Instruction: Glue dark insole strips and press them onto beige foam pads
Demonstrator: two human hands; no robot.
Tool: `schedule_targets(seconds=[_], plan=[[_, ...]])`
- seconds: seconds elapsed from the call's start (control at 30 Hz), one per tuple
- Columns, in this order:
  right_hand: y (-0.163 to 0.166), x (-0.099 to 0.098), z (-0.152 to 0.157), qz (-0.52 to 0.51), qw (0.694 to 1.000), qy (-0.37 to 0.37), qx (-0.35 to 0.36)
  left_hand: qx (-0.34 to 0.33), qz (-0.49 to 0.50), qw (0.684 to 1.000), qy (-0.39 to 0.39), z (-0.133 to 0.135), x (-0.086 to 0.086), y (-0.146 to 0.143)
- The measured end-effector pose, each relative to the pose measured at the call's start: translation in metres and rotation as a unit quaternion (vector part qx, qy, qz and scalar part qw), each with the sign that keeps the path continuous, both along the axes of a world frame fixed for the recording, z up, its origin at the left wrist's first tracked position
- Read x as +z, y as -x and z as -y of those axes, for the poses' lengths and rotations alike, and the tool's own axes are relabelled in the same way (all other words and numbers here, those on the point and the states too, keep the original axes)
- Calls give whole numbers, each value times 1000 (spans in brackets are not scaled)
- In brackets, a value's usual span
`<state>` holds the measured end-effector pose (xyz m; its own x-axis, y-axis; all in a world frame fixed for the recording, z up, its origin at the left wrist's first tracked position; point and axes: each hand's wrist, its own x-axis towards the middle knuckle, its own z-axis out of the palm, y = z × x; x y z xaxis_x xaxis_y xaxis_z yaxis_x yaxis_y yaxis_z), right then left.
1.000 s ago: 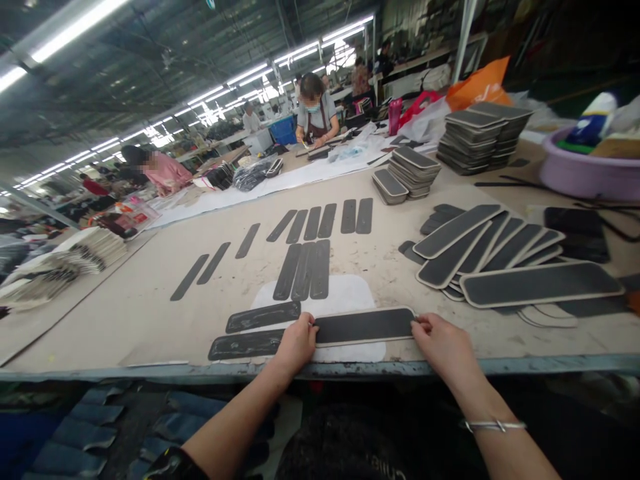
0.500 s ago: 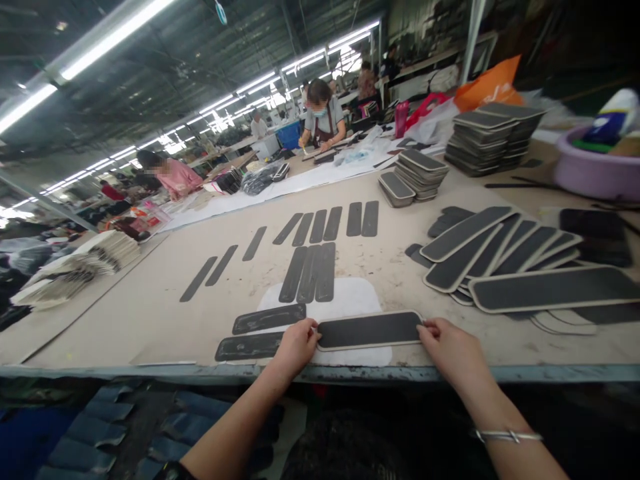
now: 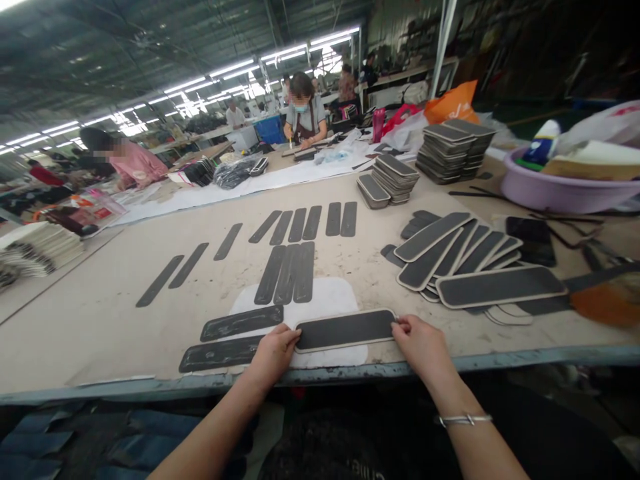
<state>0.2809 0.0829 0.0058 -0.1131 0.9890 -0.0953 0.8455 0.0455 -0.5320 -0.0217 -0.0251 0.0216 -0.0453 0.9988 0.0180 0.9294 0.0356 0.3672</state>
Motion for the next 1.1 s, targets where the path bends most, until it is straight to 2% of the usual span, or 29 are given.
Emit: schedule_targets(seconds=[0.27,0.4,0.47,0.53,0.63,0.73,0.83,0.97,1.1], plan=[[-3,-6,2,26,999,-27,12,12,3,1000,13,-1,4,-4],[-1,5,10,91,986,-139,21,16,-2,1000,20,-1,4,-6],[11,11,18,76,976,-201,39,16,-7,1000,20,-1,4,-6],[32,15,30,33,966,-224,122,11,-10,1000,16,-1,3,-6],[72,12,52,-5,932,-190,309,2,-4,1000,9,-1,1,-5],[97,4,64,-21,907,-150,392,-3,7,1000,9,-2,0,-4],[90,-1,58,-3,919,-134,371,-3,10,1000,10,-3,1,-4],[46,-6,35,70,951,-104,284,9,-6,1000,21,-3,2,-5],[14,-13,21,153,960,-97,216,38,-38,997,51,-3,9,-9]])
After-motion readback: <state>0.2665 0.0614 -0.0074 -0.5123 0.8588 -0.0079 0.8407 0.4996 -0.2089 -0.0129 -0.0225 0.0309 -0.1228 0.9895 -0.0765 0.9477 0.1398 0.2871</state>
